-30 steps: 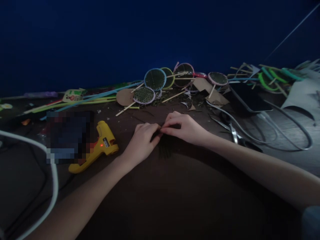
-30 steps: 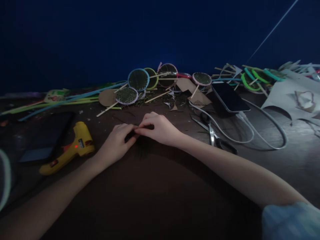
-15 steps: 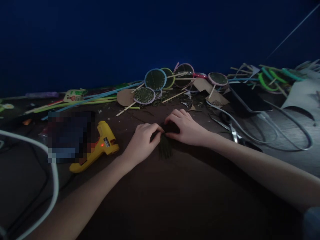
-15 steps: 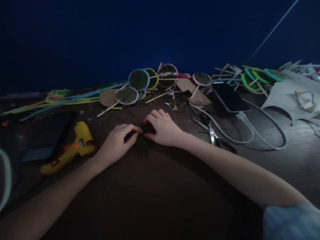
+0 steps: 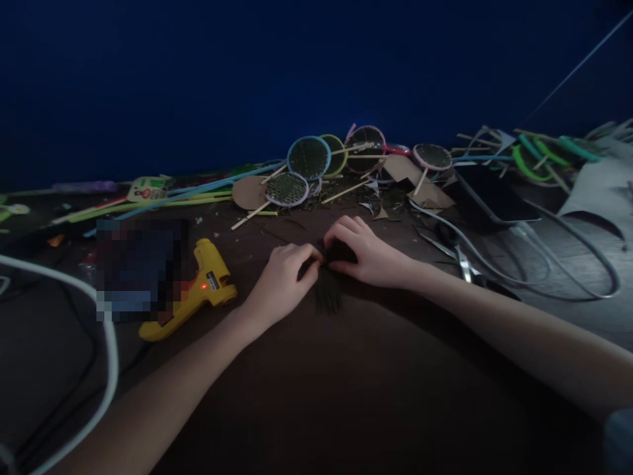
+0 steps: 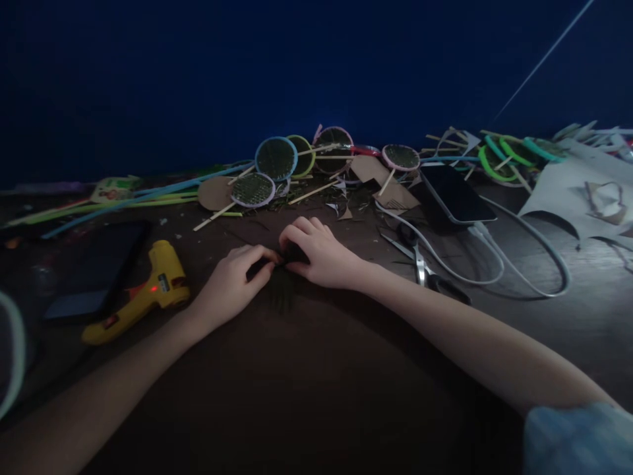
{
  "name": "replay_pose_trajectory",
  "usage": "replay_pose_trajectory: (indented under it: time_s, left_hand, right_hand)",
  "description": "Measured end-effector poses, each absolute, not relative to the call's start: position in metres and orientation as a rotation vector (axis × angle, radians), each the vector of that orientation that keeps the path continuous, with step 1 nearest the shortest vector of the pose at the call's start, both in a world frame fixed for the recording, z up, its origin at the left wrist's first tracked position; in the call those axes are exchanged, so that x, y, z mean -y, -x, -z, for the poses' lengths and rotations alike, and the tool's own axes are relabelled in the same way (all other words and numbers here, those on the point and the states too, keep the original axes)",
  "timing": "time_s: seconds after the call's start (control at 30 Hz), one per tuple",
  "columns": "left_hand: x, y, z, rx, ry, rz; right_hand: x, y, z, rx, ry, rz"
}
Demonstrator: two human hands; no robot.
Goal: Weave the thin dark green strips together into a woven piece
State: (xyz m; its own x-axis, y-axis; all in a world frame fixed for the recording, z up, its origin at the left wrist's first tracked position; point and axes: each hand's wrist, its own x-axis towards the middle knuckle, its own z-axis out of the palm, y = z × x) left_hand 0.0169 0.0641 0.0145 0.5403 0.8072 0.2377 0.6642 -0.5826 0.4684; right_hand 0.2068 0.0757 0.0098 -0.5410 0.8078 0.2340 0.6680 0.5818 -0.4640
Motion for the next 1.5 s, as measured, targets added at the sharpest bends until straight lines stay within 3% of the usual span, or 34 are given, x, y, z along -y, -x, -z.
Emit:
replay_pose_trajectory:
  time_s: [0.47, 0.87, 1.13, 1.5]
  left_hand:
    - [-0.0651, -0.0146, -0.0117, -1.213, -2.451, -0.623]
    - [-0.0646, -0.0146, -0.0088, -1.142, -2.5, -0.475]
    - [-0.0624, -0.015, -0.0102, -1.199, -2.435, -0.526]
    - [-0.0612, -0.0155, -0.0108, -1.2, -2.382, -0.56]
  right_hand:
    - [-0.0716, -0.2093, -0.0062, 2.279, 0.909, -0.422]
    - [-0.0706, -0.2095, -0.0051, 2.335, 0.778, -0.109]
    - [-0.0714, -0.2053, -0.0052, 2.159, 1.043, -0.444]
    - [-0.0739, -0.2062, -0.0027, 2.069, 1.183, -0.627]
